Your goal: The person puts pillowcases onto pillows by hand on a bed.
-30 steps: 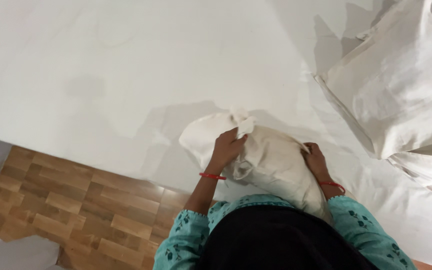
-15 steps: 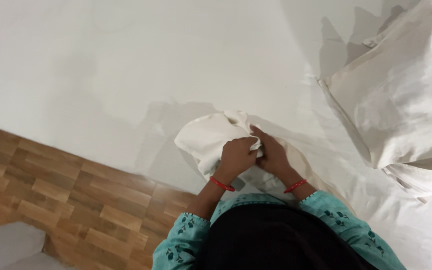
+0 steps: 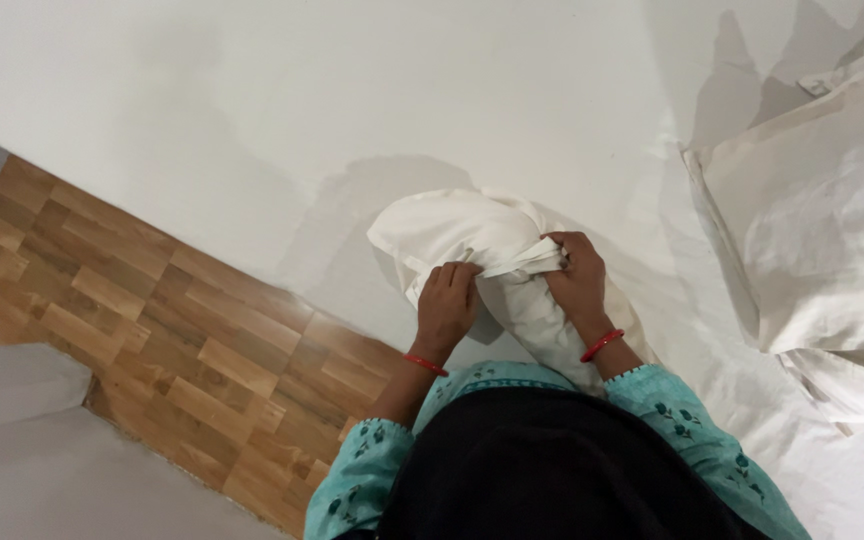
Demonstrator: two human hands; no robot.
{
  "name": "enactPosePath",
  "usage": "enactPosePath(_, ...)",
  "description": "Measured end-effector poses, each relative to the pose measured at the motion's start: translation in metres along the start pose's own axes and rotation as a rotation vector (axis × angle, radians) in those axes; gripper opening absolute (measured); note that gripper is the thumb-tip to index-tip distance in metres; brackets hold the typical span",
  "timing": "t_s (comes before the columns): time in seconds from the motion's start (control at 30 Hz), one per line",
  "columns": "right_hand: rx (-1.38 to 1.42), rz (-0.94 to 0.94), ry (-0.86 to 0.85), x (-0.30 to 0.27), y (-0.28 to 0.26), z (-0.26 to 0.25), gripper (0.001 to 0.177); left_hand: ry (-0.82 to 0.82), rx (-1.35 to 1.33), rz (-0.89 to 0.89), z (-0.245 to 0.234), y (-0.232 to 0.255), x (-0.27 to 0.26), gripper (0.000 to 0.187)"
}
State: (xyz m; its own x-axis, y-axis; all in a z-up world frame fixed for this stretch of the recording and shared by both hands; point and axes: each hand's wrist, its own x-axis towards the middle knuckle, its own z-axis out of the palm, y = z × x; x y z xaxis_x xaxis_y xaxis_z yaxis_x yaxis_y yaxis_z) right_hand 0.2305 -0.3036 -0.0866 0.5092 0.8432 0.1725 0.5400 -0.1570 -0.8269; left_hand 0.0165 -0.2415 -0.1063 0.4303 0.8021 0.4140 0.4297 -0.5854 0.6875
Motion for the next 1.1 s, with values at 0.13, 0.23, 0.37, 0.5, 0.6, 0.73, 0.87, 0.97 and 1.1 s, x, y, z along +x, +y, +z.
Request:
enactPosePath(0.13, 0.081, 0.085, 0.031, 0.002, 0.001, -0.005, 0.036, -0.044, -0.156, -0.45, 0.031, -0.023, -0.024, 0.026)
enactPosePath(0.23, 0.146, 0.141, 0.037, 0.003, 0.002, -0.012, 0.036, -0.083, -0.38, -0.614, 0.053, -0.037, -0.032, 0.035)
enactPosePath(0.37, 0.125, 0.145, 0.048, -0.001, 0.002, -0.015, 0.037, -0.008, -0.264, -0.631, 0.073, -0.034, -0.027, 0.034)
enactPosePath(0.5, 0.13, 0.136, 0.048, -0.005, 0.002, -0.018, 0.039, 0.067, -0.157, -0.505, 0.085, -0.038, -0.007, 0.036)
enactPosePath(0.6, 0.17, 0.144, 0.077, -0.009, 0.007, -0.02, 0.037, 0.062, -0.179, -0.472, 0.09, -0.05, -0.004, 0.026)
enactPosePath(0.73, 0.203, 0.147, 0.154, -0.008, 0.018, -0.026, 0.037, 0.084, -0.319, -0.565, 0.091, -0.056, 0.002, 0.018)
enactPosePath(0.87, 0.327, 0.227, 0.211, -0.003, 0.029, -0.031, 0.035, 0.099, -0.408, -0.602, 0.074, -0.041, 0.006, 0.01)
enactPosePath(0.97, 0.25, 0.196, 0.259, 0.002, 0.034, -0.031, 0.036, 0.186, -0.238, -0.471, 0.056, -0.029, 0.009, 0.008)
enactPosePath(1.1, 0.229, 0.2, 0.294, 0.002, 0.037, -0.028, 0.035, 0.198, -0.237, -0.488, 0.039, -0.016, 0.01, 0.005)
